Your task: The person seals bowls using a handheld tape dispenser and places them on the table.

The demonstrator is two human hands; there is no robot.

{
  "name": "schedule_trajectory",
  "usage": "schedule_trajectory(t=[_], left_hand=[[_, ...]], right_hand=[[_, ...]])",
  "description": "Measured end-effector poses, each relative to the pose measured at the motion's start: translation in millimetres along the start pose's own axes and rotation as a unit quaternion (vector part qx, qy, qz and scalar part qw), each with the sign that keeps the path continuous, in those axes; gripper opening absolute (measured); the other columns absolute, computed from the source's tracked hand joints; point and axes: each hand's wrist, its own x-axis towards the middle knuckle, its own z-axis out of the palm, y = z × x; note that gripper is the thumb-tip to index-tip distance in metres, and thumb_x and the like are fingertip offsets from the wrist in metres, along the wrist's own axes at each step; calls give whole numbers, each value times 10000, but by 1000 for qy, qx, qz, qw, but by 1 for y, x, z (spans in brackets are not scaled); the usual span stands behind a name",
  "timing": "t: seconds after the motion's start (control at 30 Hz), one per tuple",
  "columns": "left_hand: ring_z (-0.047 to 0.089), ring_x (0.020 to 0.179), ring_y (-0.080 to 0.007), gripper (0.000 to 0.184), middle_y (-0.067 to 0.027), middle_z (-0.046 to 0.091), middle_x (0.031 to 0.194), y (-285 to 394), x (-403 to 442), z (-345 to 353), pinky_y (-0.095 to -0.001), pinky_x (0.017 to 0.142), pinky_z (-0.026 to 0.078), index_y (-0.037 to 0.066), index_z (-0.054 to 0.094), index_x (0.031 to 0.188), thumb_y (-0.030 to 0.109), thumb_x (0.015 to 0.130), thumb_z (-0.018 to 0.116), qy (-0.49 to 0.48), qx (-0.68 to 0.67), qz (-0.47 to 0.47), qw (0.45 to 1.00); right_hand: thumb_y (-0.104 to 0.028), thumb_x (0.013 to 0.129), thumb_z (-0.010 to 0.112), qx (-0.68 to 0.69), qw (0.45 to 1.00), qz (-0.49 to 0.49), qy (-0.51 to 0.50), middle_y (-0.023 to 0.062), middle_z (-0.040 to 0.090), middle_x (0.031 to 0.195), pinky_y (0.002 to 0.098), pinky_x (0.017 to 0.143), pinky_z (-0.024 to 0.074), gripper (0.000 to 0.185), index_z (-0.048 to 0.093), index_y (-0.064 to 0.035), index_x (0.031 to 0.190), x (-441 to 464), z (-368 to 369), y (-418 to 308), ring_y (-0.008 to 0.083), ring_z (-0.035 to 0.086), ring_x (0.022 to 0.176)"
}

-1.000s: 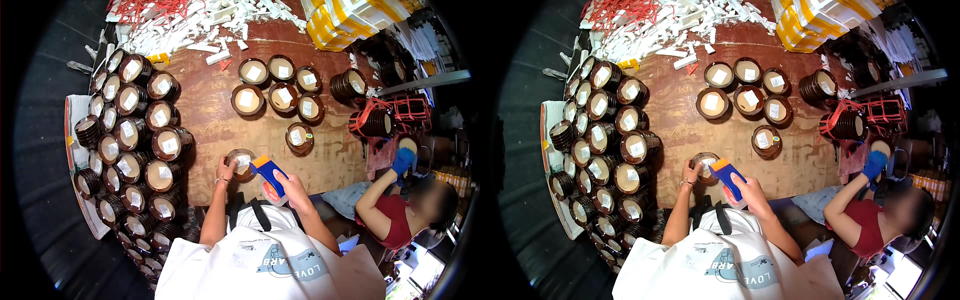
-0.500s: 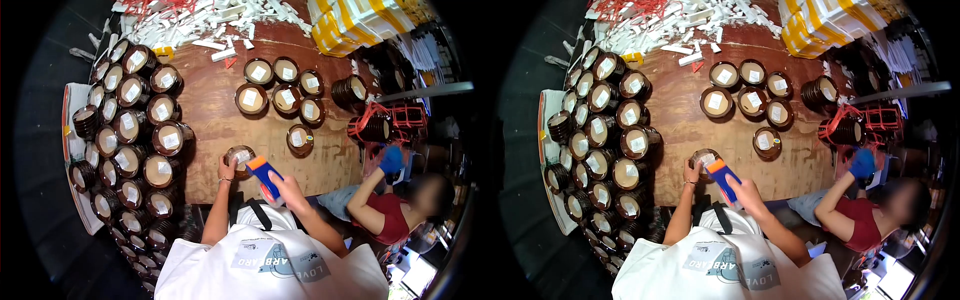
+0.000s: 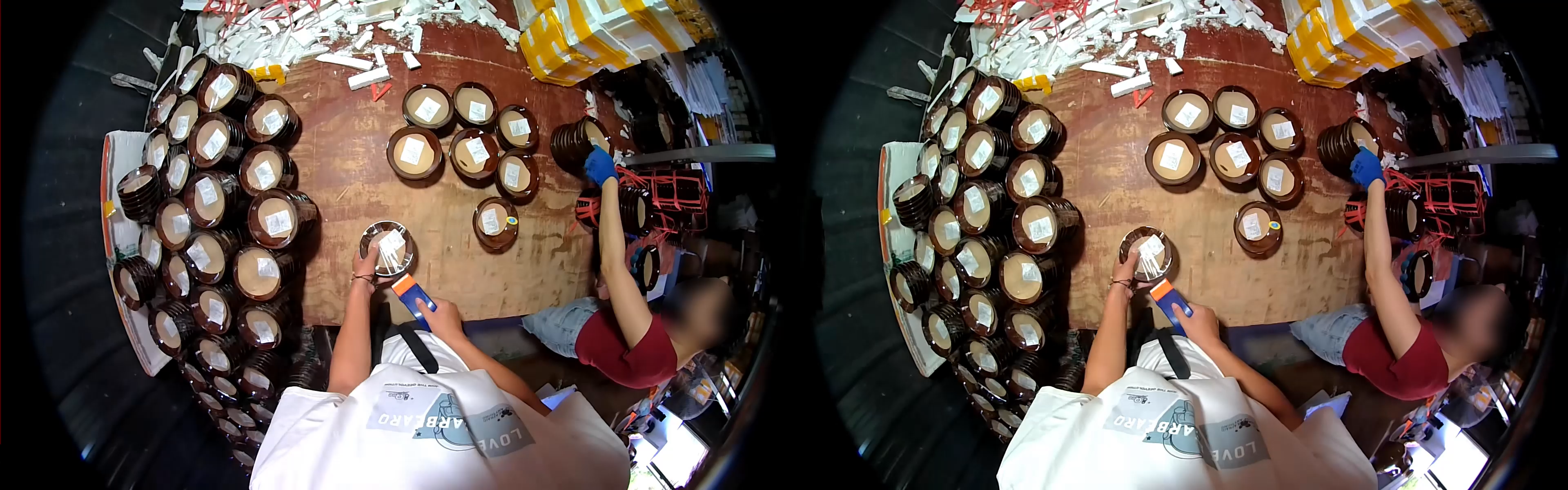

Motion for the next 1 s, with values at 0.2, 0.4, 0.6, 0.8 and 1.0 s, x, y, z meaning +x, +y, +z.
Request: schedule_trajectory(t=[0.2, 0.4, 0.6, 0.8, 1.0], left_hand=[[701, 903, -272, 481, -123, 686, 1122, 11, -13, 8, -446, 532, 634, 100, 597, 1282, 373, 909, 731, 41, 90, 38, 994], [699, 876, -299, 500, -111, 662, 1072, -8, 5, 3, -486, 481, 612, 116, 580, 1234, 383, 863, 783, 52, 142, 95, 984], [714, 969, -318, 511, -148, 656, 1198, 6, -11, 7, -483, 608, 656, 108, 564, 1313, 401, 921, 712, 15, 104, -23, 994], [673, 1113, -353, 691, -185, 591, 1365, 23, -11, -2, -525, 764, 643, 51, 488, 1422, 551, 955, 587, -77, -50, -135, 987], [400, 1414, -444, 950, -306, 273, 1583, 40, -19, -14, -548, 1159, 319, -44, 280, 1539, 565, 905, 638, 90, 367, 226, 898]], right_hand=[[-457, 923, 653, 17, 999, -15, 32, 225, 648, 672, 466, 607, 491, 481, 700, -1, 776, -19, -34, -29, 404, 658, 650], [-434, 936, 657, 26, 999, 0, 29, 154, 608, 589, 393, 556, 459, 459, 712, 6, 821, -22, -42, -16, 222, 601, 532], [-486, 923, 637, -28, 999, 24, 14, 255, 668, 743, 503, 645, 512, 496, 724, -11, 813, 5, -2, 11, 438, 673, 734], [-469, 926, 645, 16, 998, -36, 47, 254, 662, 726, 506, 645, 510, 482, 721, -9, 806, 44, 3, 2, 438, 669, 713], [-554, 896, 645, -39, 998, -43, 20, 210, 667, 667, 451, 604, 506, 554, 737, -16, 798, 61, -34, -52, 390, 676, 645]])
